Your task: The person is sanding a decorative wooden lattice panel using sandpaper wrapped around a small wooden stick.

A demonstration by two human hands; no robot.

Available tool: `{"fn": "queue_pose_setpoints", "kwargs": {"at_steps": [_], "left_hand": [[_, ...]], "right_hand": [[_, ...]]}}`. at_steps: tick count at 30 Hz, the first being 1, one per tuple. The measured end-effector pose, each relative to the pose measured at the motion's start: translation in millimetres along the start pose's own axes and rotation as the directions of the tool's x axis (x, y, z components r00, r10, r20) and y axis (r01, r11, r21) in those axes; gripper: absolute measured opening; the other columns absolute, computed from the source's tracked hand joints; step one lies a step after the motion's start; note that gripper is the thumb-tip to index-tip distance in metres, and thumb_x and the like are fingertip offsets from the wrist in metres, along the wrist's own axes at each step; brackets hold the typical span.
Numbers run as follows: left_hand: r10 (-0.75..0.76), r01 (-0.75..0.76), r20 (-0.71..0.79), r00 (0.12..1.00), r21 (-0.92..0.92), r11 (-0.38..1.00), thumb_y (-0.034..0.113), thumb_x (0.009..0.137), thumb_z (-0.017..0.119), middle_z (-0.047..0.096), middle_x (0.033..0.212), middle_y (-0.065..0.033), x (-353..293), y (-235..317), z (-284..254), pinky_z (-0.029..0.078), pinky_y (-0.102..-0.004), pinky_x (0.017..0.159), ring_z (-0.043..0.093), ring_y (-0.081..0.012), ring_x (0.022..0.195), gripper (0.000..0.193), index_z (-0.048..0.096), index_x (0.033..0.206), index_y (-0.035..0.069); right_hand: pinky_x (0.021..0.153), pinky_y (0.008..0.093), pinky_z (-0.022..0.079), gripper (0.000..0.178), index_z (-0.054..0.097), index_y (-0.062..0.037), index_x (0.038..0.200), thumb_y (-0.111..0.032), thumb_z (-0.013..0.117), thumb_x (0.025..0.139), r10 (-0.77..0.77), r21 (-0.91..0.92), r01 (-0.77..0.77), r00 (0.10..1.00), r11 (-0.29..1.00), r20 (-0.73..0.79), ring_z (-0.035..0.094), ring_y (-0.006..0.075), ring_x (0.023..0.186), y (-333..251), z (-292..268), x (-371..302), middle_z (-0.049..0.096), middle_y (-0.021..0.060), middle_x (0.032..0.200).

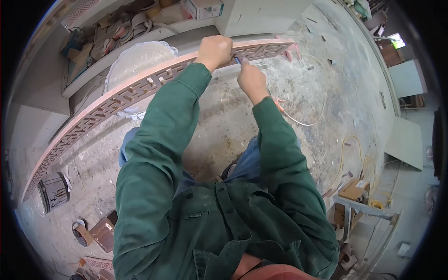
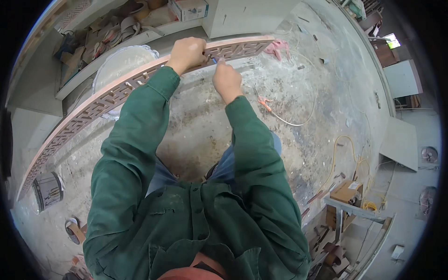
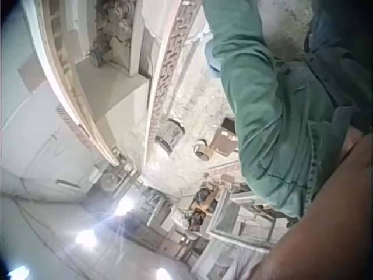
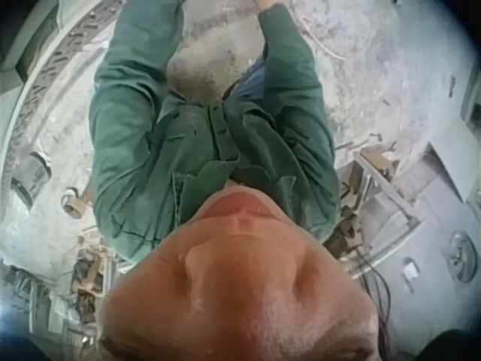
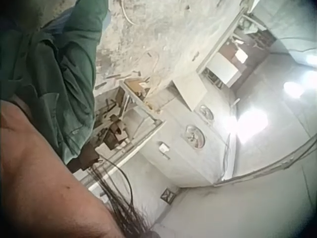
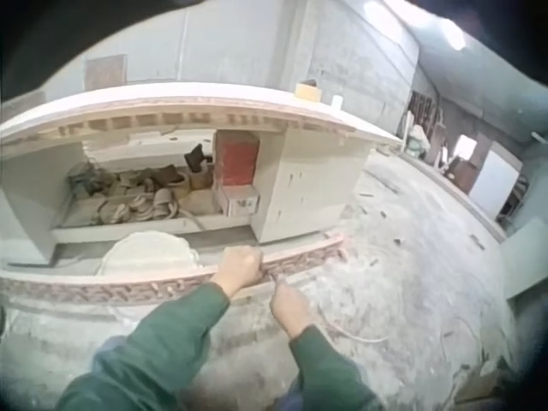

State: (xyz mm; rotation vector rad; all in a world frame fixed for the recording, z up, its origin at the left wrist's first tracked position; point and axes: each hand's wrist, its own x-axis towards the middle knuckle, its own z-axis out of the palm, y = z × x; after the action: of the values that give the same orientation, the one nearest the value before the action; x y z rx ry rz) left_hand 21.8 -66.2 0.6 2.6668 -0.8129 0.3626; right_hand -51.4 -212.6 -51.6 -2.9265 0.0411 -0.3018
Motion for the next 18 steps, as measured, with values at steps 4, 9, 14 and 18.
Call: {"fn": "queue_pose_setpoints", "kwargs": {"at_steps": [4,9,14,18], "left_hand": [[-0.074,0.074,0.062,0.995,0.003,0.997,0.014,0.067,0.065,0.069,0.083,-0.0183,-6.1,-11.3,-1.5,0.054,-0.0420,0.072,0.067,-0.0342,0.083,0.016,0.072,0.078,0.006],[-0.006,0.006,-0.003,1.000,0.034,0.999,0.016,0.067,0.066,0.069,0.083,-0.0186,-3.3,-5.5,2.3,0.054,-0.0418,0.072,0.068,-0.0337,0.082,0.017,0.072,0.079,0.005],[-0.033,0.033,0.098,0.995,0.001,0.999,0.017,0.065,0.068,0.068,0.082,-0.0184,0.9,3.0,-1.8,0.054,-0.0419,0.071,0.067,-0.0344,0.081,0.018,0.072,0.078,0.005],[-0.045,0.045,0.015,0.999,0.012,0.999,0.016,0.064,0.069,0.068,0.082,-0.0187,-5.7,-10.9,1.6,0.054,-0.0421,0.072,0.067,-0.0343,0.081,0.018,0.072,0.078,0.005]], "right_hand": [[0.066,0.0497,0.053,0.030,0.052,0.0004,0.113,-0.006,0.048,0.084,-0.027,0.015,0.026,1.000,1.000,0.009,0.066,0.0409,0.075,-2.4,8.0,-32.2,0.066,0.0227,0.082],[0.064,0.0496,0.053,0.028,0.053,0.0009,0.111,-0.005,0.047,0.084,-0.024,0.016,0.025,0.999,1.000,-0.045,0.066,0.0397,0.073,0.0,8.7,-35.2,0.066,0.0223,0.081],[0.062,0.0496,0.053,0.029,0.053,0.0020,0.112,-0.006,0.047,0.085,-0.025,-0.028,0.022,0.997,0.999,-0.078,0.066,0.0390,0.070,3.6,7.7,-1.9,0.066,0.0207,0.077],[0.064,0.0515,0.052,0.041,0.049,0.0000,0.124,-0.007,0.048,0.083,-0.046,0.017,0.047,0.996,0.999,-0.079,0.066,0.0385,0.071,5.6,13.4,-42.9,0.065,0.0206,0.076]]}}
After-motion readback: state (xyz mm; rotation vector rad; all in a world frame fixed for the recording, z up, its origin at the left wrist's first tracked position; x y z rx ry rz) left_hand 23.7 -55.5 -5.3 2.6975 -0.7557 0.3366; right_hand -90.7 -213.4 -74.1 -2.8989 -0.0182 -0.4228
